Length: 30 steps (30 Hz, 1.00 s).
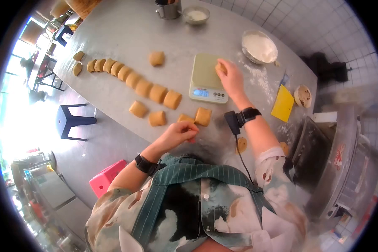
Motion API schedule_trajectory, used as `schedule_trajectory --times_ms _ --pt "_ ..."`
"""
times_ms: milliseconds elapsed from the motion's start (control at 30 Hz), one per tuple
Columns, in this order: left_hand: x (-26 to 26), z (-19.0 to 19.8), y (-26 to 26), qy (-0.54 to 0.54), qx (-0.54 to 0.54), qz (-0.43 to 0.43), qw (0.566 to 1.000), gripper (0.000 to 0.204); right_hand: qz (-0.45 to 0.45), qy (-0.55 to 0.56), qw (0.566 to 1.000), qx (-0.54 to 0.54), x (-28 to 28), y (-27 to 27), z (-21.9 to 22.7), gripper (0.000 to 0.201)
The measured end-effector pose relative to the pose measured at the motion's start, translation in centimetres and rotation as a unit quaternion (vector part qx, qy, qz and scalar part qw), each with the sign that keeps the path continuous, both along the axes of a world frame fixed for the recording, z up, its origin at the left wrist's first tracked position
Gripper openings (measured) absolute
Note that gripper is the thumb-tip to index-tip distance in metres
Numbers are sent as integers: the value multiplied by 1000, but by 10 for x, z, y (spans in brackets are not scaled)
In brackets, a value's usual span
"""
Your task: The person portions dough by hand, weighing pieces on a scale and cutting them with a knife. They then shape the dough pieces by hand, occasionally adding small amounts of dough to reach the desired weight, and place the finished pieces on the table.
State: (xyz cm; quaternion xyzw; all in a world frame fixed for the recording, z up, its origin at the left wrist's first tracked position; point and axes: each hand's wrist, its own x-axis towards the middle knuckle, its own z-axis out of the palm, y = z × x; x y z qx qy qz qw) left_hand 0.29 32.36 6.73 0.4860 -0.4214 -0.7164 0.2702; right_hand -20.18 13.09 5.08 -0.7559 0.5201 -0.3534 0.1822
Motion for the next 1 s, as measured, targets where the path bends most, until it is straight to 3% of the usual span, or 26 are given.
schedule_trajectory --times_ms 33,100,133,167,200,233,300,333,400,433,500,533,633,700,733,800,833,867,900,967,1000 --pt "-3 -2 -1 1 -2 -3 1000 17 -3 1 1000 -2 -4 3 3 31" --pt "-12 -9 -3 -26 -51 -66 996 17 -26 -219 971 95 -14 17 6 31" --pt "-19 -10 -5 -24 -54 -70 996 17 -30 -218 971 92 -20 28 11 31" --pt "-26 -11 -8 -81 -179 -115 974 17 -15 -395 888 234 -26 45 18 32" --pt "-33 -11 -11 -135 -303 -159 930 18 1 -551 754 358 -32 60 23 34" --pt "-41 -13 -15 -130 -308 -170 927 18 -7 -555 755 349 -38 73 23 34" --pt "-58 -14 -23 -144 -398 -116 899 21 16 -660 641 391 -46 97 22 37" --pt "-64 -7 -26 -139 -402 -126 896 21 10 -664 643 382 -49 107 24 37" --pt "-72 8 -34 -187 -270 -58 943 30 19 -715 580 390 -50 124 30 36" --pt "-76 15 -38 -187 -274 -65 941 30 17 -719 580 383 -51 132 34 36" --pt "-80 23 -44 -3 -71 18 997 39 24 -720 575 388 -51 147 39 37" --pt "-81 24 -46 99 -38 7 994 52 25 -722 575 385 -50 153 38 37" --pt "-89 27 -45 163 -9 -9 987 56 62 -708 596 374 -41 169 36 40" --pt "-94 38 -34 182 -29 1 983 54 100 -648 668 352 -34 178 41 43" --pt "-94 44 -30 201 -48 8 978 52 105 -646 669 352 -34 181 44 43" --pt "-89 35 -28 222 -50 8 974 50 34 -493 808 321 -38 184 50 39" --pt "-85 32 -27 241 -47 6 970 47 39 -492 808 321 -45 183 48 39" --pt "-81 34 -25 240 -49 10 970 47 15 -325 912 251 -53 181 44 37" --pt "-77 37 -22 199 -53 1 979 45 -9 -143 975 169 -58 179 39 37" --pt "-69 38 -23 158 -59 -5 986 43 23 -165 975 144 -54 179 74 35" --pt "-65 36 -23 97 -119 -40 987 40 48 -191 973 123 -53 181 90 34"
